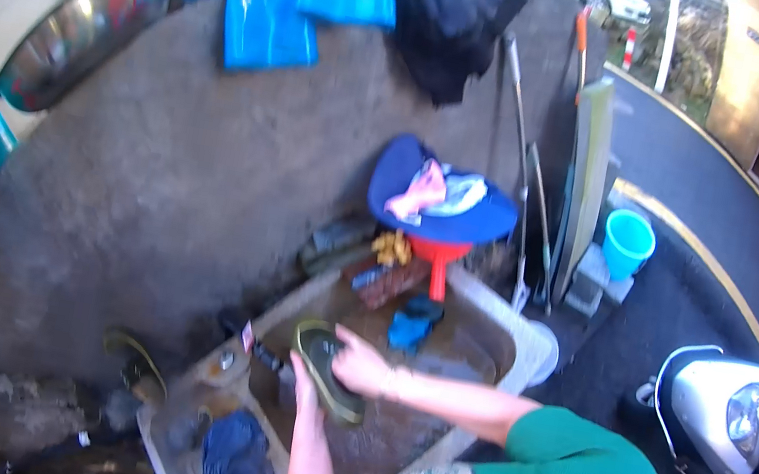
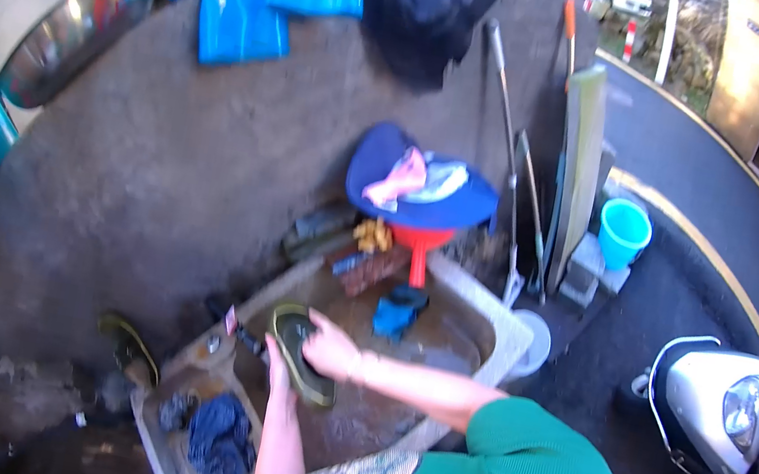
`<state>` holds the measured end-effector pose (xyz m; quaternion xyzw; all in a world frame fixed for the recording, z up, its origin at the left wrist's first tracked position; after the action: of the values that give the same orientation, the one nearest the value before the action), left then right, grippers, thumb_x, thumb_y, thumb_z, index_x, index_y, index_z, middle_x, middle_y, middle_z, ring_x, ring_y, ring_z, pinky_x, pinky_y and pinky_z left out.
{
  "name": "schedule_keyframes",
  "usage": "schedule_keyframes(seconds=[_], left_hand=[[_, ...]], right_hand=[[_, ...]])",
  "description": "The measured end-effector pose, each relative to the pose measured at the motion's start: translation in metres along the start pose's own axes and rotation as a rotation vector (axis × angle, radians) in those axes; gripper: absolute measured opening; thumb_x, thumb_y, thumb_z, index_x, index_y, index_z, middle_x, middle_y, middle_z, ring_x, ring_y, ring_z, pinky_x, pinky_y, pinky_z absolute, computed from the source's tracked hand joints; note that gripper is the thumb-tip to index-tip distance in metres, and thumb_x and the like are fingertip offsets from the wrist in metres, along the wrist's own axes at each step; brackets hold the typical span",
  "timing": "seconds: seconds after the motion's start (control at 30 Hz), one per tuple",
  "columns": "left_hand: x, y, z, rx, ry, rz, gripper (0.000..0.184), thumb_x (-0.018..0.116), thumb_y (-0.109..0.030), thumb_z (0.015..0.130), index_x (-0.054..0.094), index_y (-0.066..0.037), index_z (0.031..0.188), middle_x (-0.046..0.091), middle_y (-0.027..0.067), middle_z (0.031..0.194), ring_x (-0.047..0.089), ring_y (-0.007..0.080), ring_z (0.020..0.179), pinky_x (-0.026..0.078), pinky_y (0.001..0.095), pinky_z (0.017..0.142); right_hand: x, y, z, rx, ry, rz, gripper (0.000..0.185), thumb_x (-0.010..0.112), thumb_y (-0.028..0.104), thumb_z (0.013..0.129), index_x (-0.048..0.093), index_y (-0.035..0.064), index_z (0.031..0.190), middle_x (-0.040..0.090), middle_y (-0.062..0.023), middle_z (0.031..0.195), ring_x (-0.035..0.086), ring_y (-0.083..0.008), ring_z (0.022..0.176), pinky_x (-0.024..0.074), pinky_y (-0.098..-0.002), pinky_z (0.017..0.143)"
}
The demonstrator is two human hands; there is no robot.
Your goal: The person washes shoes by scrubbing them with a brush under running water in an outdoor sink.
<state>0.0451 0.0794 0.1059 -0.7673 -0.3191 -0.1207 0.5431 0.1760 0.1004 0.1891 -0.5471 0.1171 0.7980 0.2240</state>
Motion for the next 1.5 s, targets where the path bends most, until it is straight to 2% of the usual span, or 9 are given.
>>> schedule_keyframes(seconds=[0.27,0.4,0.47,0.53,1.07,1.13,1.2,1.3,1.5], left_hand=[[0.015,-0.004,-0.012,0.004,-0.073,0.119,0.074,0.035,-0.064,0.088,0.042,-0.004,0.131,0.05,0.012,0.126,0.049,0.0247,0.113,0.04,0.0361,0.095],[-0.06,0.0,0.037,0.033,0.127,-0.056,0.067,0.032,-0.058,0.091,0.043,-0.004,0.129,0.052,0.0116,0.124,0.049,0.0237,0.112,0.04,0.0372,0.095],[-0.043,0.007,0.031,0.048,0.072,-0.054,0.066,0.03,-0.056,0.093,0.041,-0.004,0.131,0.048,0.0116,0.128,0.047,0.0236,0.116,0.037,0.0368,0.098],[-0.029,0.03,0.033,0.018,0.132,-0.01,0.067,0.03,-0.057,0.092,0.04,-0.004,0.132,0.046,0.0118,0.131,0.045,0.0241,0.118,0.035,0.0363,0.1],[-0.033,0.003,0.025,0.046,0.209,-0.026,0.068,0.032,-0.056,0.092,0.037,-0.003,0.135,0.043,0.0129,0.133,0.042,0.0266,0.12,0.034,0.0394,0.1],[0.016,0.015,-0.005,0.053,0.063,0.018,0.067,0.033,-0.056,0.091,0.038,-0.006,0.135,0.044,0.01,0.133,0.043,0.0256,0.121,0.035,0.0379,0.1],[0.018,0.004,-0.014,0.02,-0.02,0.089,0.068,0.034,-0.059,0.09,0.04,-0.007,0.134,0.049,0.0095,0.129,0.048,0.0238,0.115,0.038,0.035,0.097],[-0.021,-0.011,-0.002,0.073,-0.1,0.076,0.066,0.036,-0.058,0.09,0.046,-0.005,0.128,0.054,0.0091,0.121,0.052,0.0214,0.108,0.041,0.0331,0.094],[-0.006,0.003,-0.021,-0.001,-0.162,0.059,0.065,0.038,-0.056,0.091,0.048,-0.002,0.125,0.056,0.0092,0.118,0.055,0.0205,0.103,0.042,0.0327,0.09]], right_hand=[[0.009,-0.005,-0.013,0.201,-0.039,0.244,0.013,0.054,0.012,0.074,0.059,0.005,0.065,0.06,-0.0088,0.059,0.063,-0.024,0.063,0.0291,-0.0419,0.106],[0.01,0.025,-0.044,-0.073,-0.082,0.465,0.02,0.05,0.01,0.077,0.059,0.0034,0.094,0.064,-0.0074,0.091,0.061,-0.0227,0.089,0.0192,-0.0501,0.109],[0.019,0.014,-0.039,0.033,-0.491,0.443,0.014,0.051,0.01,0.077,0.059,0.0034,0.086,0.064,-0.0059,0.086,0.061,-0.0207,0.089,0.0171,-0.049,0.111],[0.018,-0.006,-0.025,0.22,0.133,0.278,0.01,0.052,0.011,0.075,0.059,0.0037,0.079,0.063,-0.0066,0.081,0.061,-0.0192,0.087,0.0196,-0.049,0.109],[-0.007,0.024,-0.044,0.039,-0.319,0.436,0.02,0.051,0.009,0.078,0.058,0.0042,0.096,0.06,-0.011,0.073,0.06,-0.0259,0.081,0.0241,-0.0474,0.108],[0.015,0.0,-0.024,0.388,-0.218,0.791,0.011,0.049,0.01,0.077,0.059,0.0078,0.074,0.058,-0.0103,0.065,0.056,-0.0249,0.059,0.031,-0.0464,0.103],[0.017,0.005,-0.026,0.159,0.031,0.13,0.01,0.051,0.011,0.076,0.06,0.0091,0.074,0.058,-0.0085,0.062,0.057,-0.0228,0.057,0.0334,-0.0475,0.101],[0.0,0.035,-0.048,0.031,0.118,0.461,0.044,0.053,0.011,0.071,0.056,0.0042,0.115,0.063,-0.0098,0.098,0.06,-0.0175,0.099,0.023,-0.0496,0.108],[0.031,0.016,-0.009,0.12,0.026,0.1,0.013,0.053,0.01,0.07,0.063,0.005,0.064,0.059,-0.0092,0.055,0.061,-0.0247,0.057,0.0249,-0.0468,0.107]])
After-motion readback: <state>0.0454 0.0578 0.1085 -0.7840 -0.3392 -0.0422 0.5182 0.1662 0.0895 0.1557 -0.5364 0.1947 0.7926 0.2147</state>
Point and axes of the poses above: each hand's wrist, its own z-axis towards the middle knuckle, its own x-axis out of the palm, y = z × x, the point moved 3 cm from there along z, towards the middle knuckle
